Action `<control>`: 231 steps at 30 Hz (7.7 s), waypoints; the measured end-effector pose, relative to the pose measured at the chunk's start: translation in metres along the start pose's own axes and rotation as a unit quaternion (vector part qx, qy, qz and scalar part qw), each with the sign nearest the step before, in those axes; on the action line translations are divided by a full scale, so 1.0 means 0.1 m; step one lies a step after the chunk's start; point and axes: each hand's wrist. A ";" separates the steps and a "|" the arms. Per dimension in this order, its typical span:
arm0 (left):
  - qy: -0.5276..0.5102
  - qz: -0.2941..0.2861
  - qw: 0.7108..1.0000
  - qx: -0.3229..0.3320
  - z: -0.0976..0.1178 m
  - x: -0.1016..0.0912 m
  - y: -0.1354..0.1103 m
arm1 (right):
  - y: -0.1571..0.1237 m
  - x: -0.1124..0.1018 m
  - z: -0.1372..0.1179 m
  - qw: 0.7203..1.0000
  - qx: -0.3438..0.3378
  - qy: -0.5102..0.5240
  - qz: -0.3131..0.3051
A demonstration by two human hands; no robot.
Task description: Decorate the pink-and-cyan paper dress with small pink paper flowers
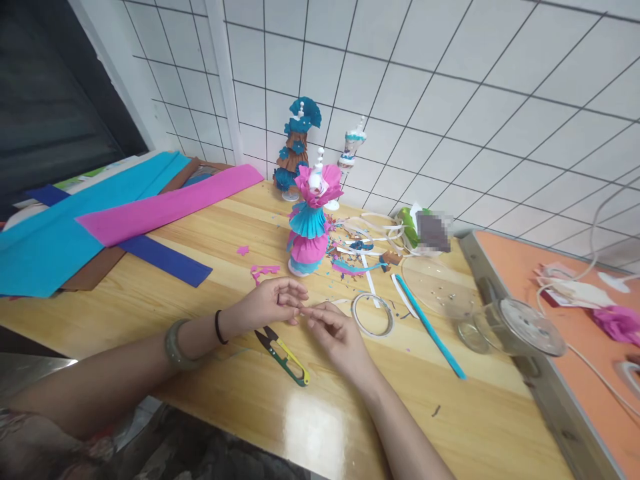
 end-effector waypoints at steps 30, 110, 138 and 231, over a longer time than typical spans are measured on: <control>-0.119 -0.033 0.988 -0.094 0.12 -0.03 -0.04 | -0.01 0.01 0.04 0.999 0.037 -0.024 0.012; 0.236 -0.077 0.950 0.188 0.02 -0.02 -0.11 | -0.14 -0.21 -0.24 0.962 0.065 -0.257 -0.067; 0.246 -0.124 0.938 0.212 0.00 -0.01 -0.13 | -0.14 -0.16 -0.21 0.949 0.074 -0.303 -0.045; 0.259 -0.175 0.930 0.194 0.07 -0.02 -0.19 | -0.16 -0.53 -0.11 0.990 0.077 -0.117 0.010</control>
Point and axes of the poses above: each hand's wrist, its own y-axis towards the middle knuckle, its own x-axis out of the palm, z = x × y, and after that the axes turned 4 degrees about -y, right-handed
